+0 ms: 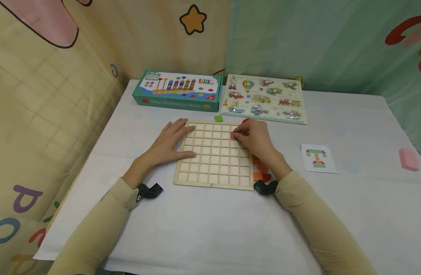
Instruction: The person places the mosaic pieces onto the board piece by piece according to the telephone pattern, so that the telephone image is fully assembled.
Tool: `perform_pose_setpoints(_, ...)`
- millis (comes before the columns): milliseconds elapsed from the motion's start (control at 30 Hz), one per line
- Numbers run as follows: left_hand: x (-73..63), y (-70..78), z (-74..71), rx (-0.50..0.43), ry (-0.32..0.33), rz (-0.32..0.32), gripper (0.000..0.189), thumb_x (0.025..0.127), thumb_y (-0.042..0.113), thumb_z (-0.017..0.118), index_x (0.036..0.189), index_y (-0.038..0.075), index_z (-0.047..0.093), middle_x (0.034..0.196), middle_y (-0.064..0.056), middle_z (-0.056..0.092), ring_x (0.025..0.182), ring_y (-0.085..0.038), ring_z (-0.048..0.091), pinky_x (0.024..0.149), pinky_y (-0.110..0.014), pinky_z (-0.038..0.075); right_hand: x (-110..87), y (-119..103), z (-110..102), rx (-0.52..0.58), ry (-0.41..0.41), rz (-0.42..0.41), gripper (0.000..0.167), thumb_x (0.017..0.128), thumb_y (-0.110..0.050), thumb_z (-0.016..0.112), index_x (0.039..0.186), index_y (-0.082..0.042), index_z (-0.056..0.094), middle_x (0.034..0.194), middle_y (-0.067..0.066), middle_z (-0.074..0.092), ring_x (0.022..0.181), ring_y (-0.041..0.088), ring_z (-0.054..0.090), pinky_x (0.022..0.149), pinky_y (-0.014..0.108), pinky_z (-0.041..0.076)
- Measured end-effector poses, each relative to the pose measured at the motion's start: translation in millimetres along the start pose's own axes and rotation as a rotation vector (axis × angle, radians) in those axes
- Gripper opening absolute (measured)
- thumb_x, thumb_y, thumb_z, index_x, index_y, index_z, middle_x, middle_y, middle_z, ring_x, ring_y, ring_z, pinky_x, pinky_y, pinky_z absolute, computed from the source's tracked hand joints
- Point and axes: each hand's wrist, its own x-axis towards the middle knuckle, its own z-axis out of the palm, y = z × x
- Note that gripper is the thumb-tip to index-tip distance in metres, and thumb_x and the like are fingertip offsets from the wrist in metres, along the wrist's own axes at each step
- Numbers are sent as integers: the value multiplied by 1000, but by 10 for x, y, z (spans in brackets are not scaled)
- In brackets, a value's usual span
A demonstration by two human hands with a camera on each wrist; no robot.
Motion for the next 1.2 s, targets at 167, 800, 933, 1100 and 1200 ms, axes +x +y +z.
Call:
perform_pose_setpoints(167, -7, -5, -20, 3, 7, -1, 94, 85, 62, 80, 161, 20, 44, 175, -12, 25, 165, -30, 12, 134, -52, 2, 50, 53, -115, -29, 81, -15, 15, 101, -7, 70, 108, -2, 81, 110, 18, 75, 98, 34, 72, 83, 48, 61)
perform_pose_setpoints(800, 10, -20, -1, -8, 12, -5, 93, 85, 61, 80, 161, 21, 44, 175, -11, 24, 165, -29, 11, 134, -50, 1, 136, 389, -184, -292, -4, -147, 29, 102, 5, 60, 128, -2, 72, 133, 28, 55, 130, 44, 49, 113, 59, 45)
perform_pose_setpoints(933, 3, -9, 8, -7, 2, -17, 94, 85, 61, 80, 161, 20, 44, 175, -11, 24, 165, -29, 10, 135, -49, 0, 116, 376, -205, -272, -9, -91, 24, 101, 2, 64, 124, 1, 72, 133, 28, 56, 130, 44, 52, 108, 58, 49)
perform_pose_setpoints(1100, -7, -8, 12, -3, -1, -20, 93, 85, 61, 80, 162, 21, 43, 175, -11, 23, 165, -29, 10, 135, -49, 0, 105, 344, -247, -262, -11, -24, 20, 99, -5, 70, 117, 3, 74, 122, 24, 61, 116, 40, 58, 99, 55, 52)
perform_pose_setpoints(1200, -8, -9, 11, -5, -2, -16, 93, 86, 61, 79, 162, 21, 43, 175, -11, 23, 165, -29, 10, 135, -49, 0, 96, 327, -272, -263, 0, -14, 16, 97, -6, 72, 110, 3, 76, 111, 23, 69, 108, 38, 63, 99, 54, 53)
